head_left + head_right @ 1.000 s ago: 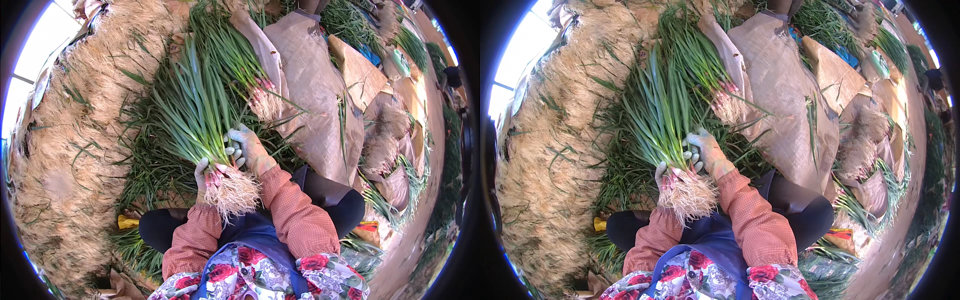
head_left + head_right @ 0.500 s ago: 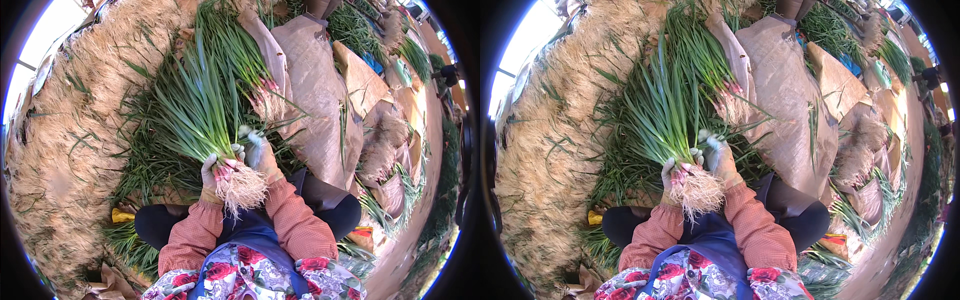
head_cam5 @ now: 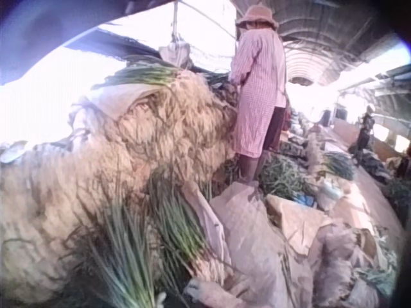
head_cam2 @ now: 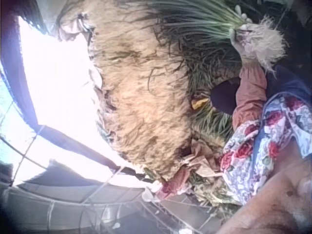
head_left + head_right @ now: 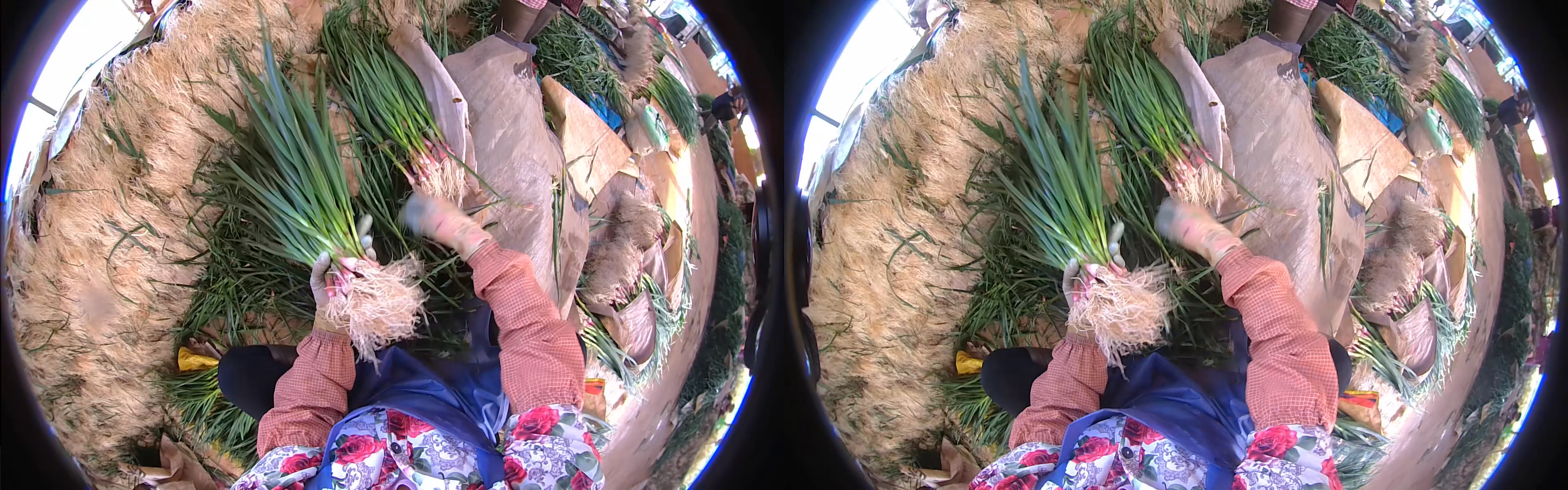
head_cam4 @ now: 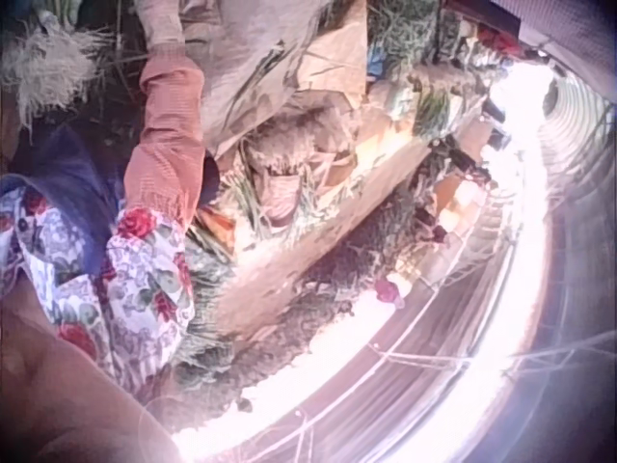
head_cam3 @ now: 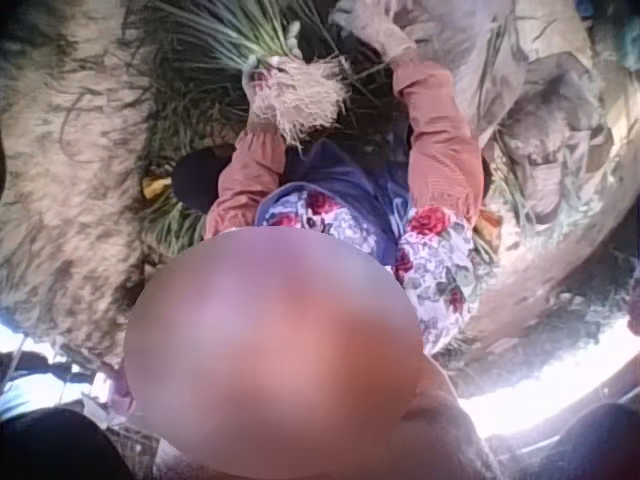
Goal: The person sits on the ground and trims the roots and green tops of spring onions by hand. They gather the trimmed onions into a bundle and place them aside.
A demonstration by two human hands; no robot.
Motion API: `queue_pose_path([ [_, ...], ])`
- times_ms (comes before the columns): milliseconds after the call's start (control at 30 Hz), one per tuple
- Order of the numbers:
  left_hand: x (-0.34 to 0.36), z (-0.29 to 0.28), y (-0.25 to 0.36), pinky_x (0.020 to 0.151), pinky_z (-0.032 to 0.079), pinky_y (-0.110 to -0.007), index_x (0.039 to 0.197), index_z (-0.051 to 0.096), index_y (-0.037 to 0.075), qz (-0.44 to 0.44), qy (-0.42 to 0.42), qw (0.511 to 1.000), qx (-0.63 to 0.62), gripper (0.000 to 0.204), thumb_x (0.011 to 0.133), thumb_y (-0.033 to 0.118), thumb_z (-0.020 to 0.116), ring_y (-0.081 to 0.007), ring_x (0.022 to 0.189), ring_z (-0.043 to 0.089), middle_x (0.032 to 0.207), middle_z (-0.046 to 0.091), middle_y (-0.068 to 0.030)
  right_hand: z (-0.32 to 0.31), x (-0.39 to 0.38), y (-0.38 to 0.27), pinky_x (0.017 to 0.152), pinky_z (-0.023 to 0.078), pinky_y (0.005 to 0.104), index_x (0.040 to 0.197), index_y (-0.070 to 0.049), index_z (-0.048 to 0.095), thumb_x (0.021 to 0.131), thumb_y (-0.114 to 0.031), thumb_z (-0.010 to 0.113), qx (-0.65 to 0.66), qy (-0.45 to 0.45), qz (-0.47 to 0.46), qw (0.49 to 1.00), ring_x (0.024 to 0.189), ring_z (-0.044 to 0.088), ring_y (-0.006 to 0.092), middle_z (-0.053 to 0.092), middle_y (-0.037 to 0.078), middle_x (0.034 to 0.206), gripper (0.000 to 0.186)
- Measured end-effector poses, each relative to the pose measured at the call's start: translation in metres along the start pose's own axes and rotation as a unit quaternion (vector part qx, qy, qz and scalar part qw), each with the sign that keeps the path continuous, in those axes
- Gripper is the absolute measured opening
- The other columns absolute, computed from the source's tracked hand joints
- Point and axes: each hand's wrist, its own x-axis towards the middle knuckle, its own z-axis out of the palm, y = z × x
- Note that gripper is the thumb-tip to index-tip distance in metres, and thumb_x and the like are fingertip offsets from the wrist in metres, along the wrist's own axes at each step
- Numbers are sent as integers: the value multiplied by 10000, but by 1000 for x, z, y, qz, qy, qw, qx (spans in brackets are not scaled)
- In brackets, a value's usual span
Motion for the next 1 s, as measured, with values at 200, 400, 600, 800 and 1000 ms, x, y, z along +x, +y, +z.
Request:
queue_pose_path([
  [200,8,-14,1,863,525,-447,1374,362,-99,-43,-49,996,62,714,872,346,608,-314,996,598,1051,610,-190,-17,40,18,789,520,338,1187,-110,563,960,-238,505,179,365,63,911,852,621,213,647,85,998,267],
  [400,6,-9,4,886,536,-452,1390,347,-93,-43,-52,996,57,778,866,423,603,-317,1017,612,1135,601,-213,-25,8,29,820,500,321,1180,-31,602,899,-333,648,316,269,-28,910,899,636,188,676,96,1028,414],
  [600,7,-5,-8,1071,396,-482,1366,384,-120,34,-2,993,109,725,919,438,510,-408,1264,475,1321,503,-305,37,-44,10,683,472,284,1043,-40,608,903,-282,680,363,113,66,923,760,562,124,637,14,865,289],
  [800,7,-36,11,714,557,-315,1307,380,-198,-53,-38,994,91,673,905,316,543,-222,719,660,1055,639,-295,93,-57,-6,853,456,270,1217,-29,572,981,-266,567,658,-35,77,749,929,546,125,643,71,1016,334],
  [1000,7,-32,-1,725,530,-349,1304,394,-184,-22,74,987,141,688,891,343,549,-225,710,567,923,612,-201,11,-77,-31,734,519,273,1263,0,546,895,-374,644,389,15,51,920,876,659,166,689,76,983,533],
])
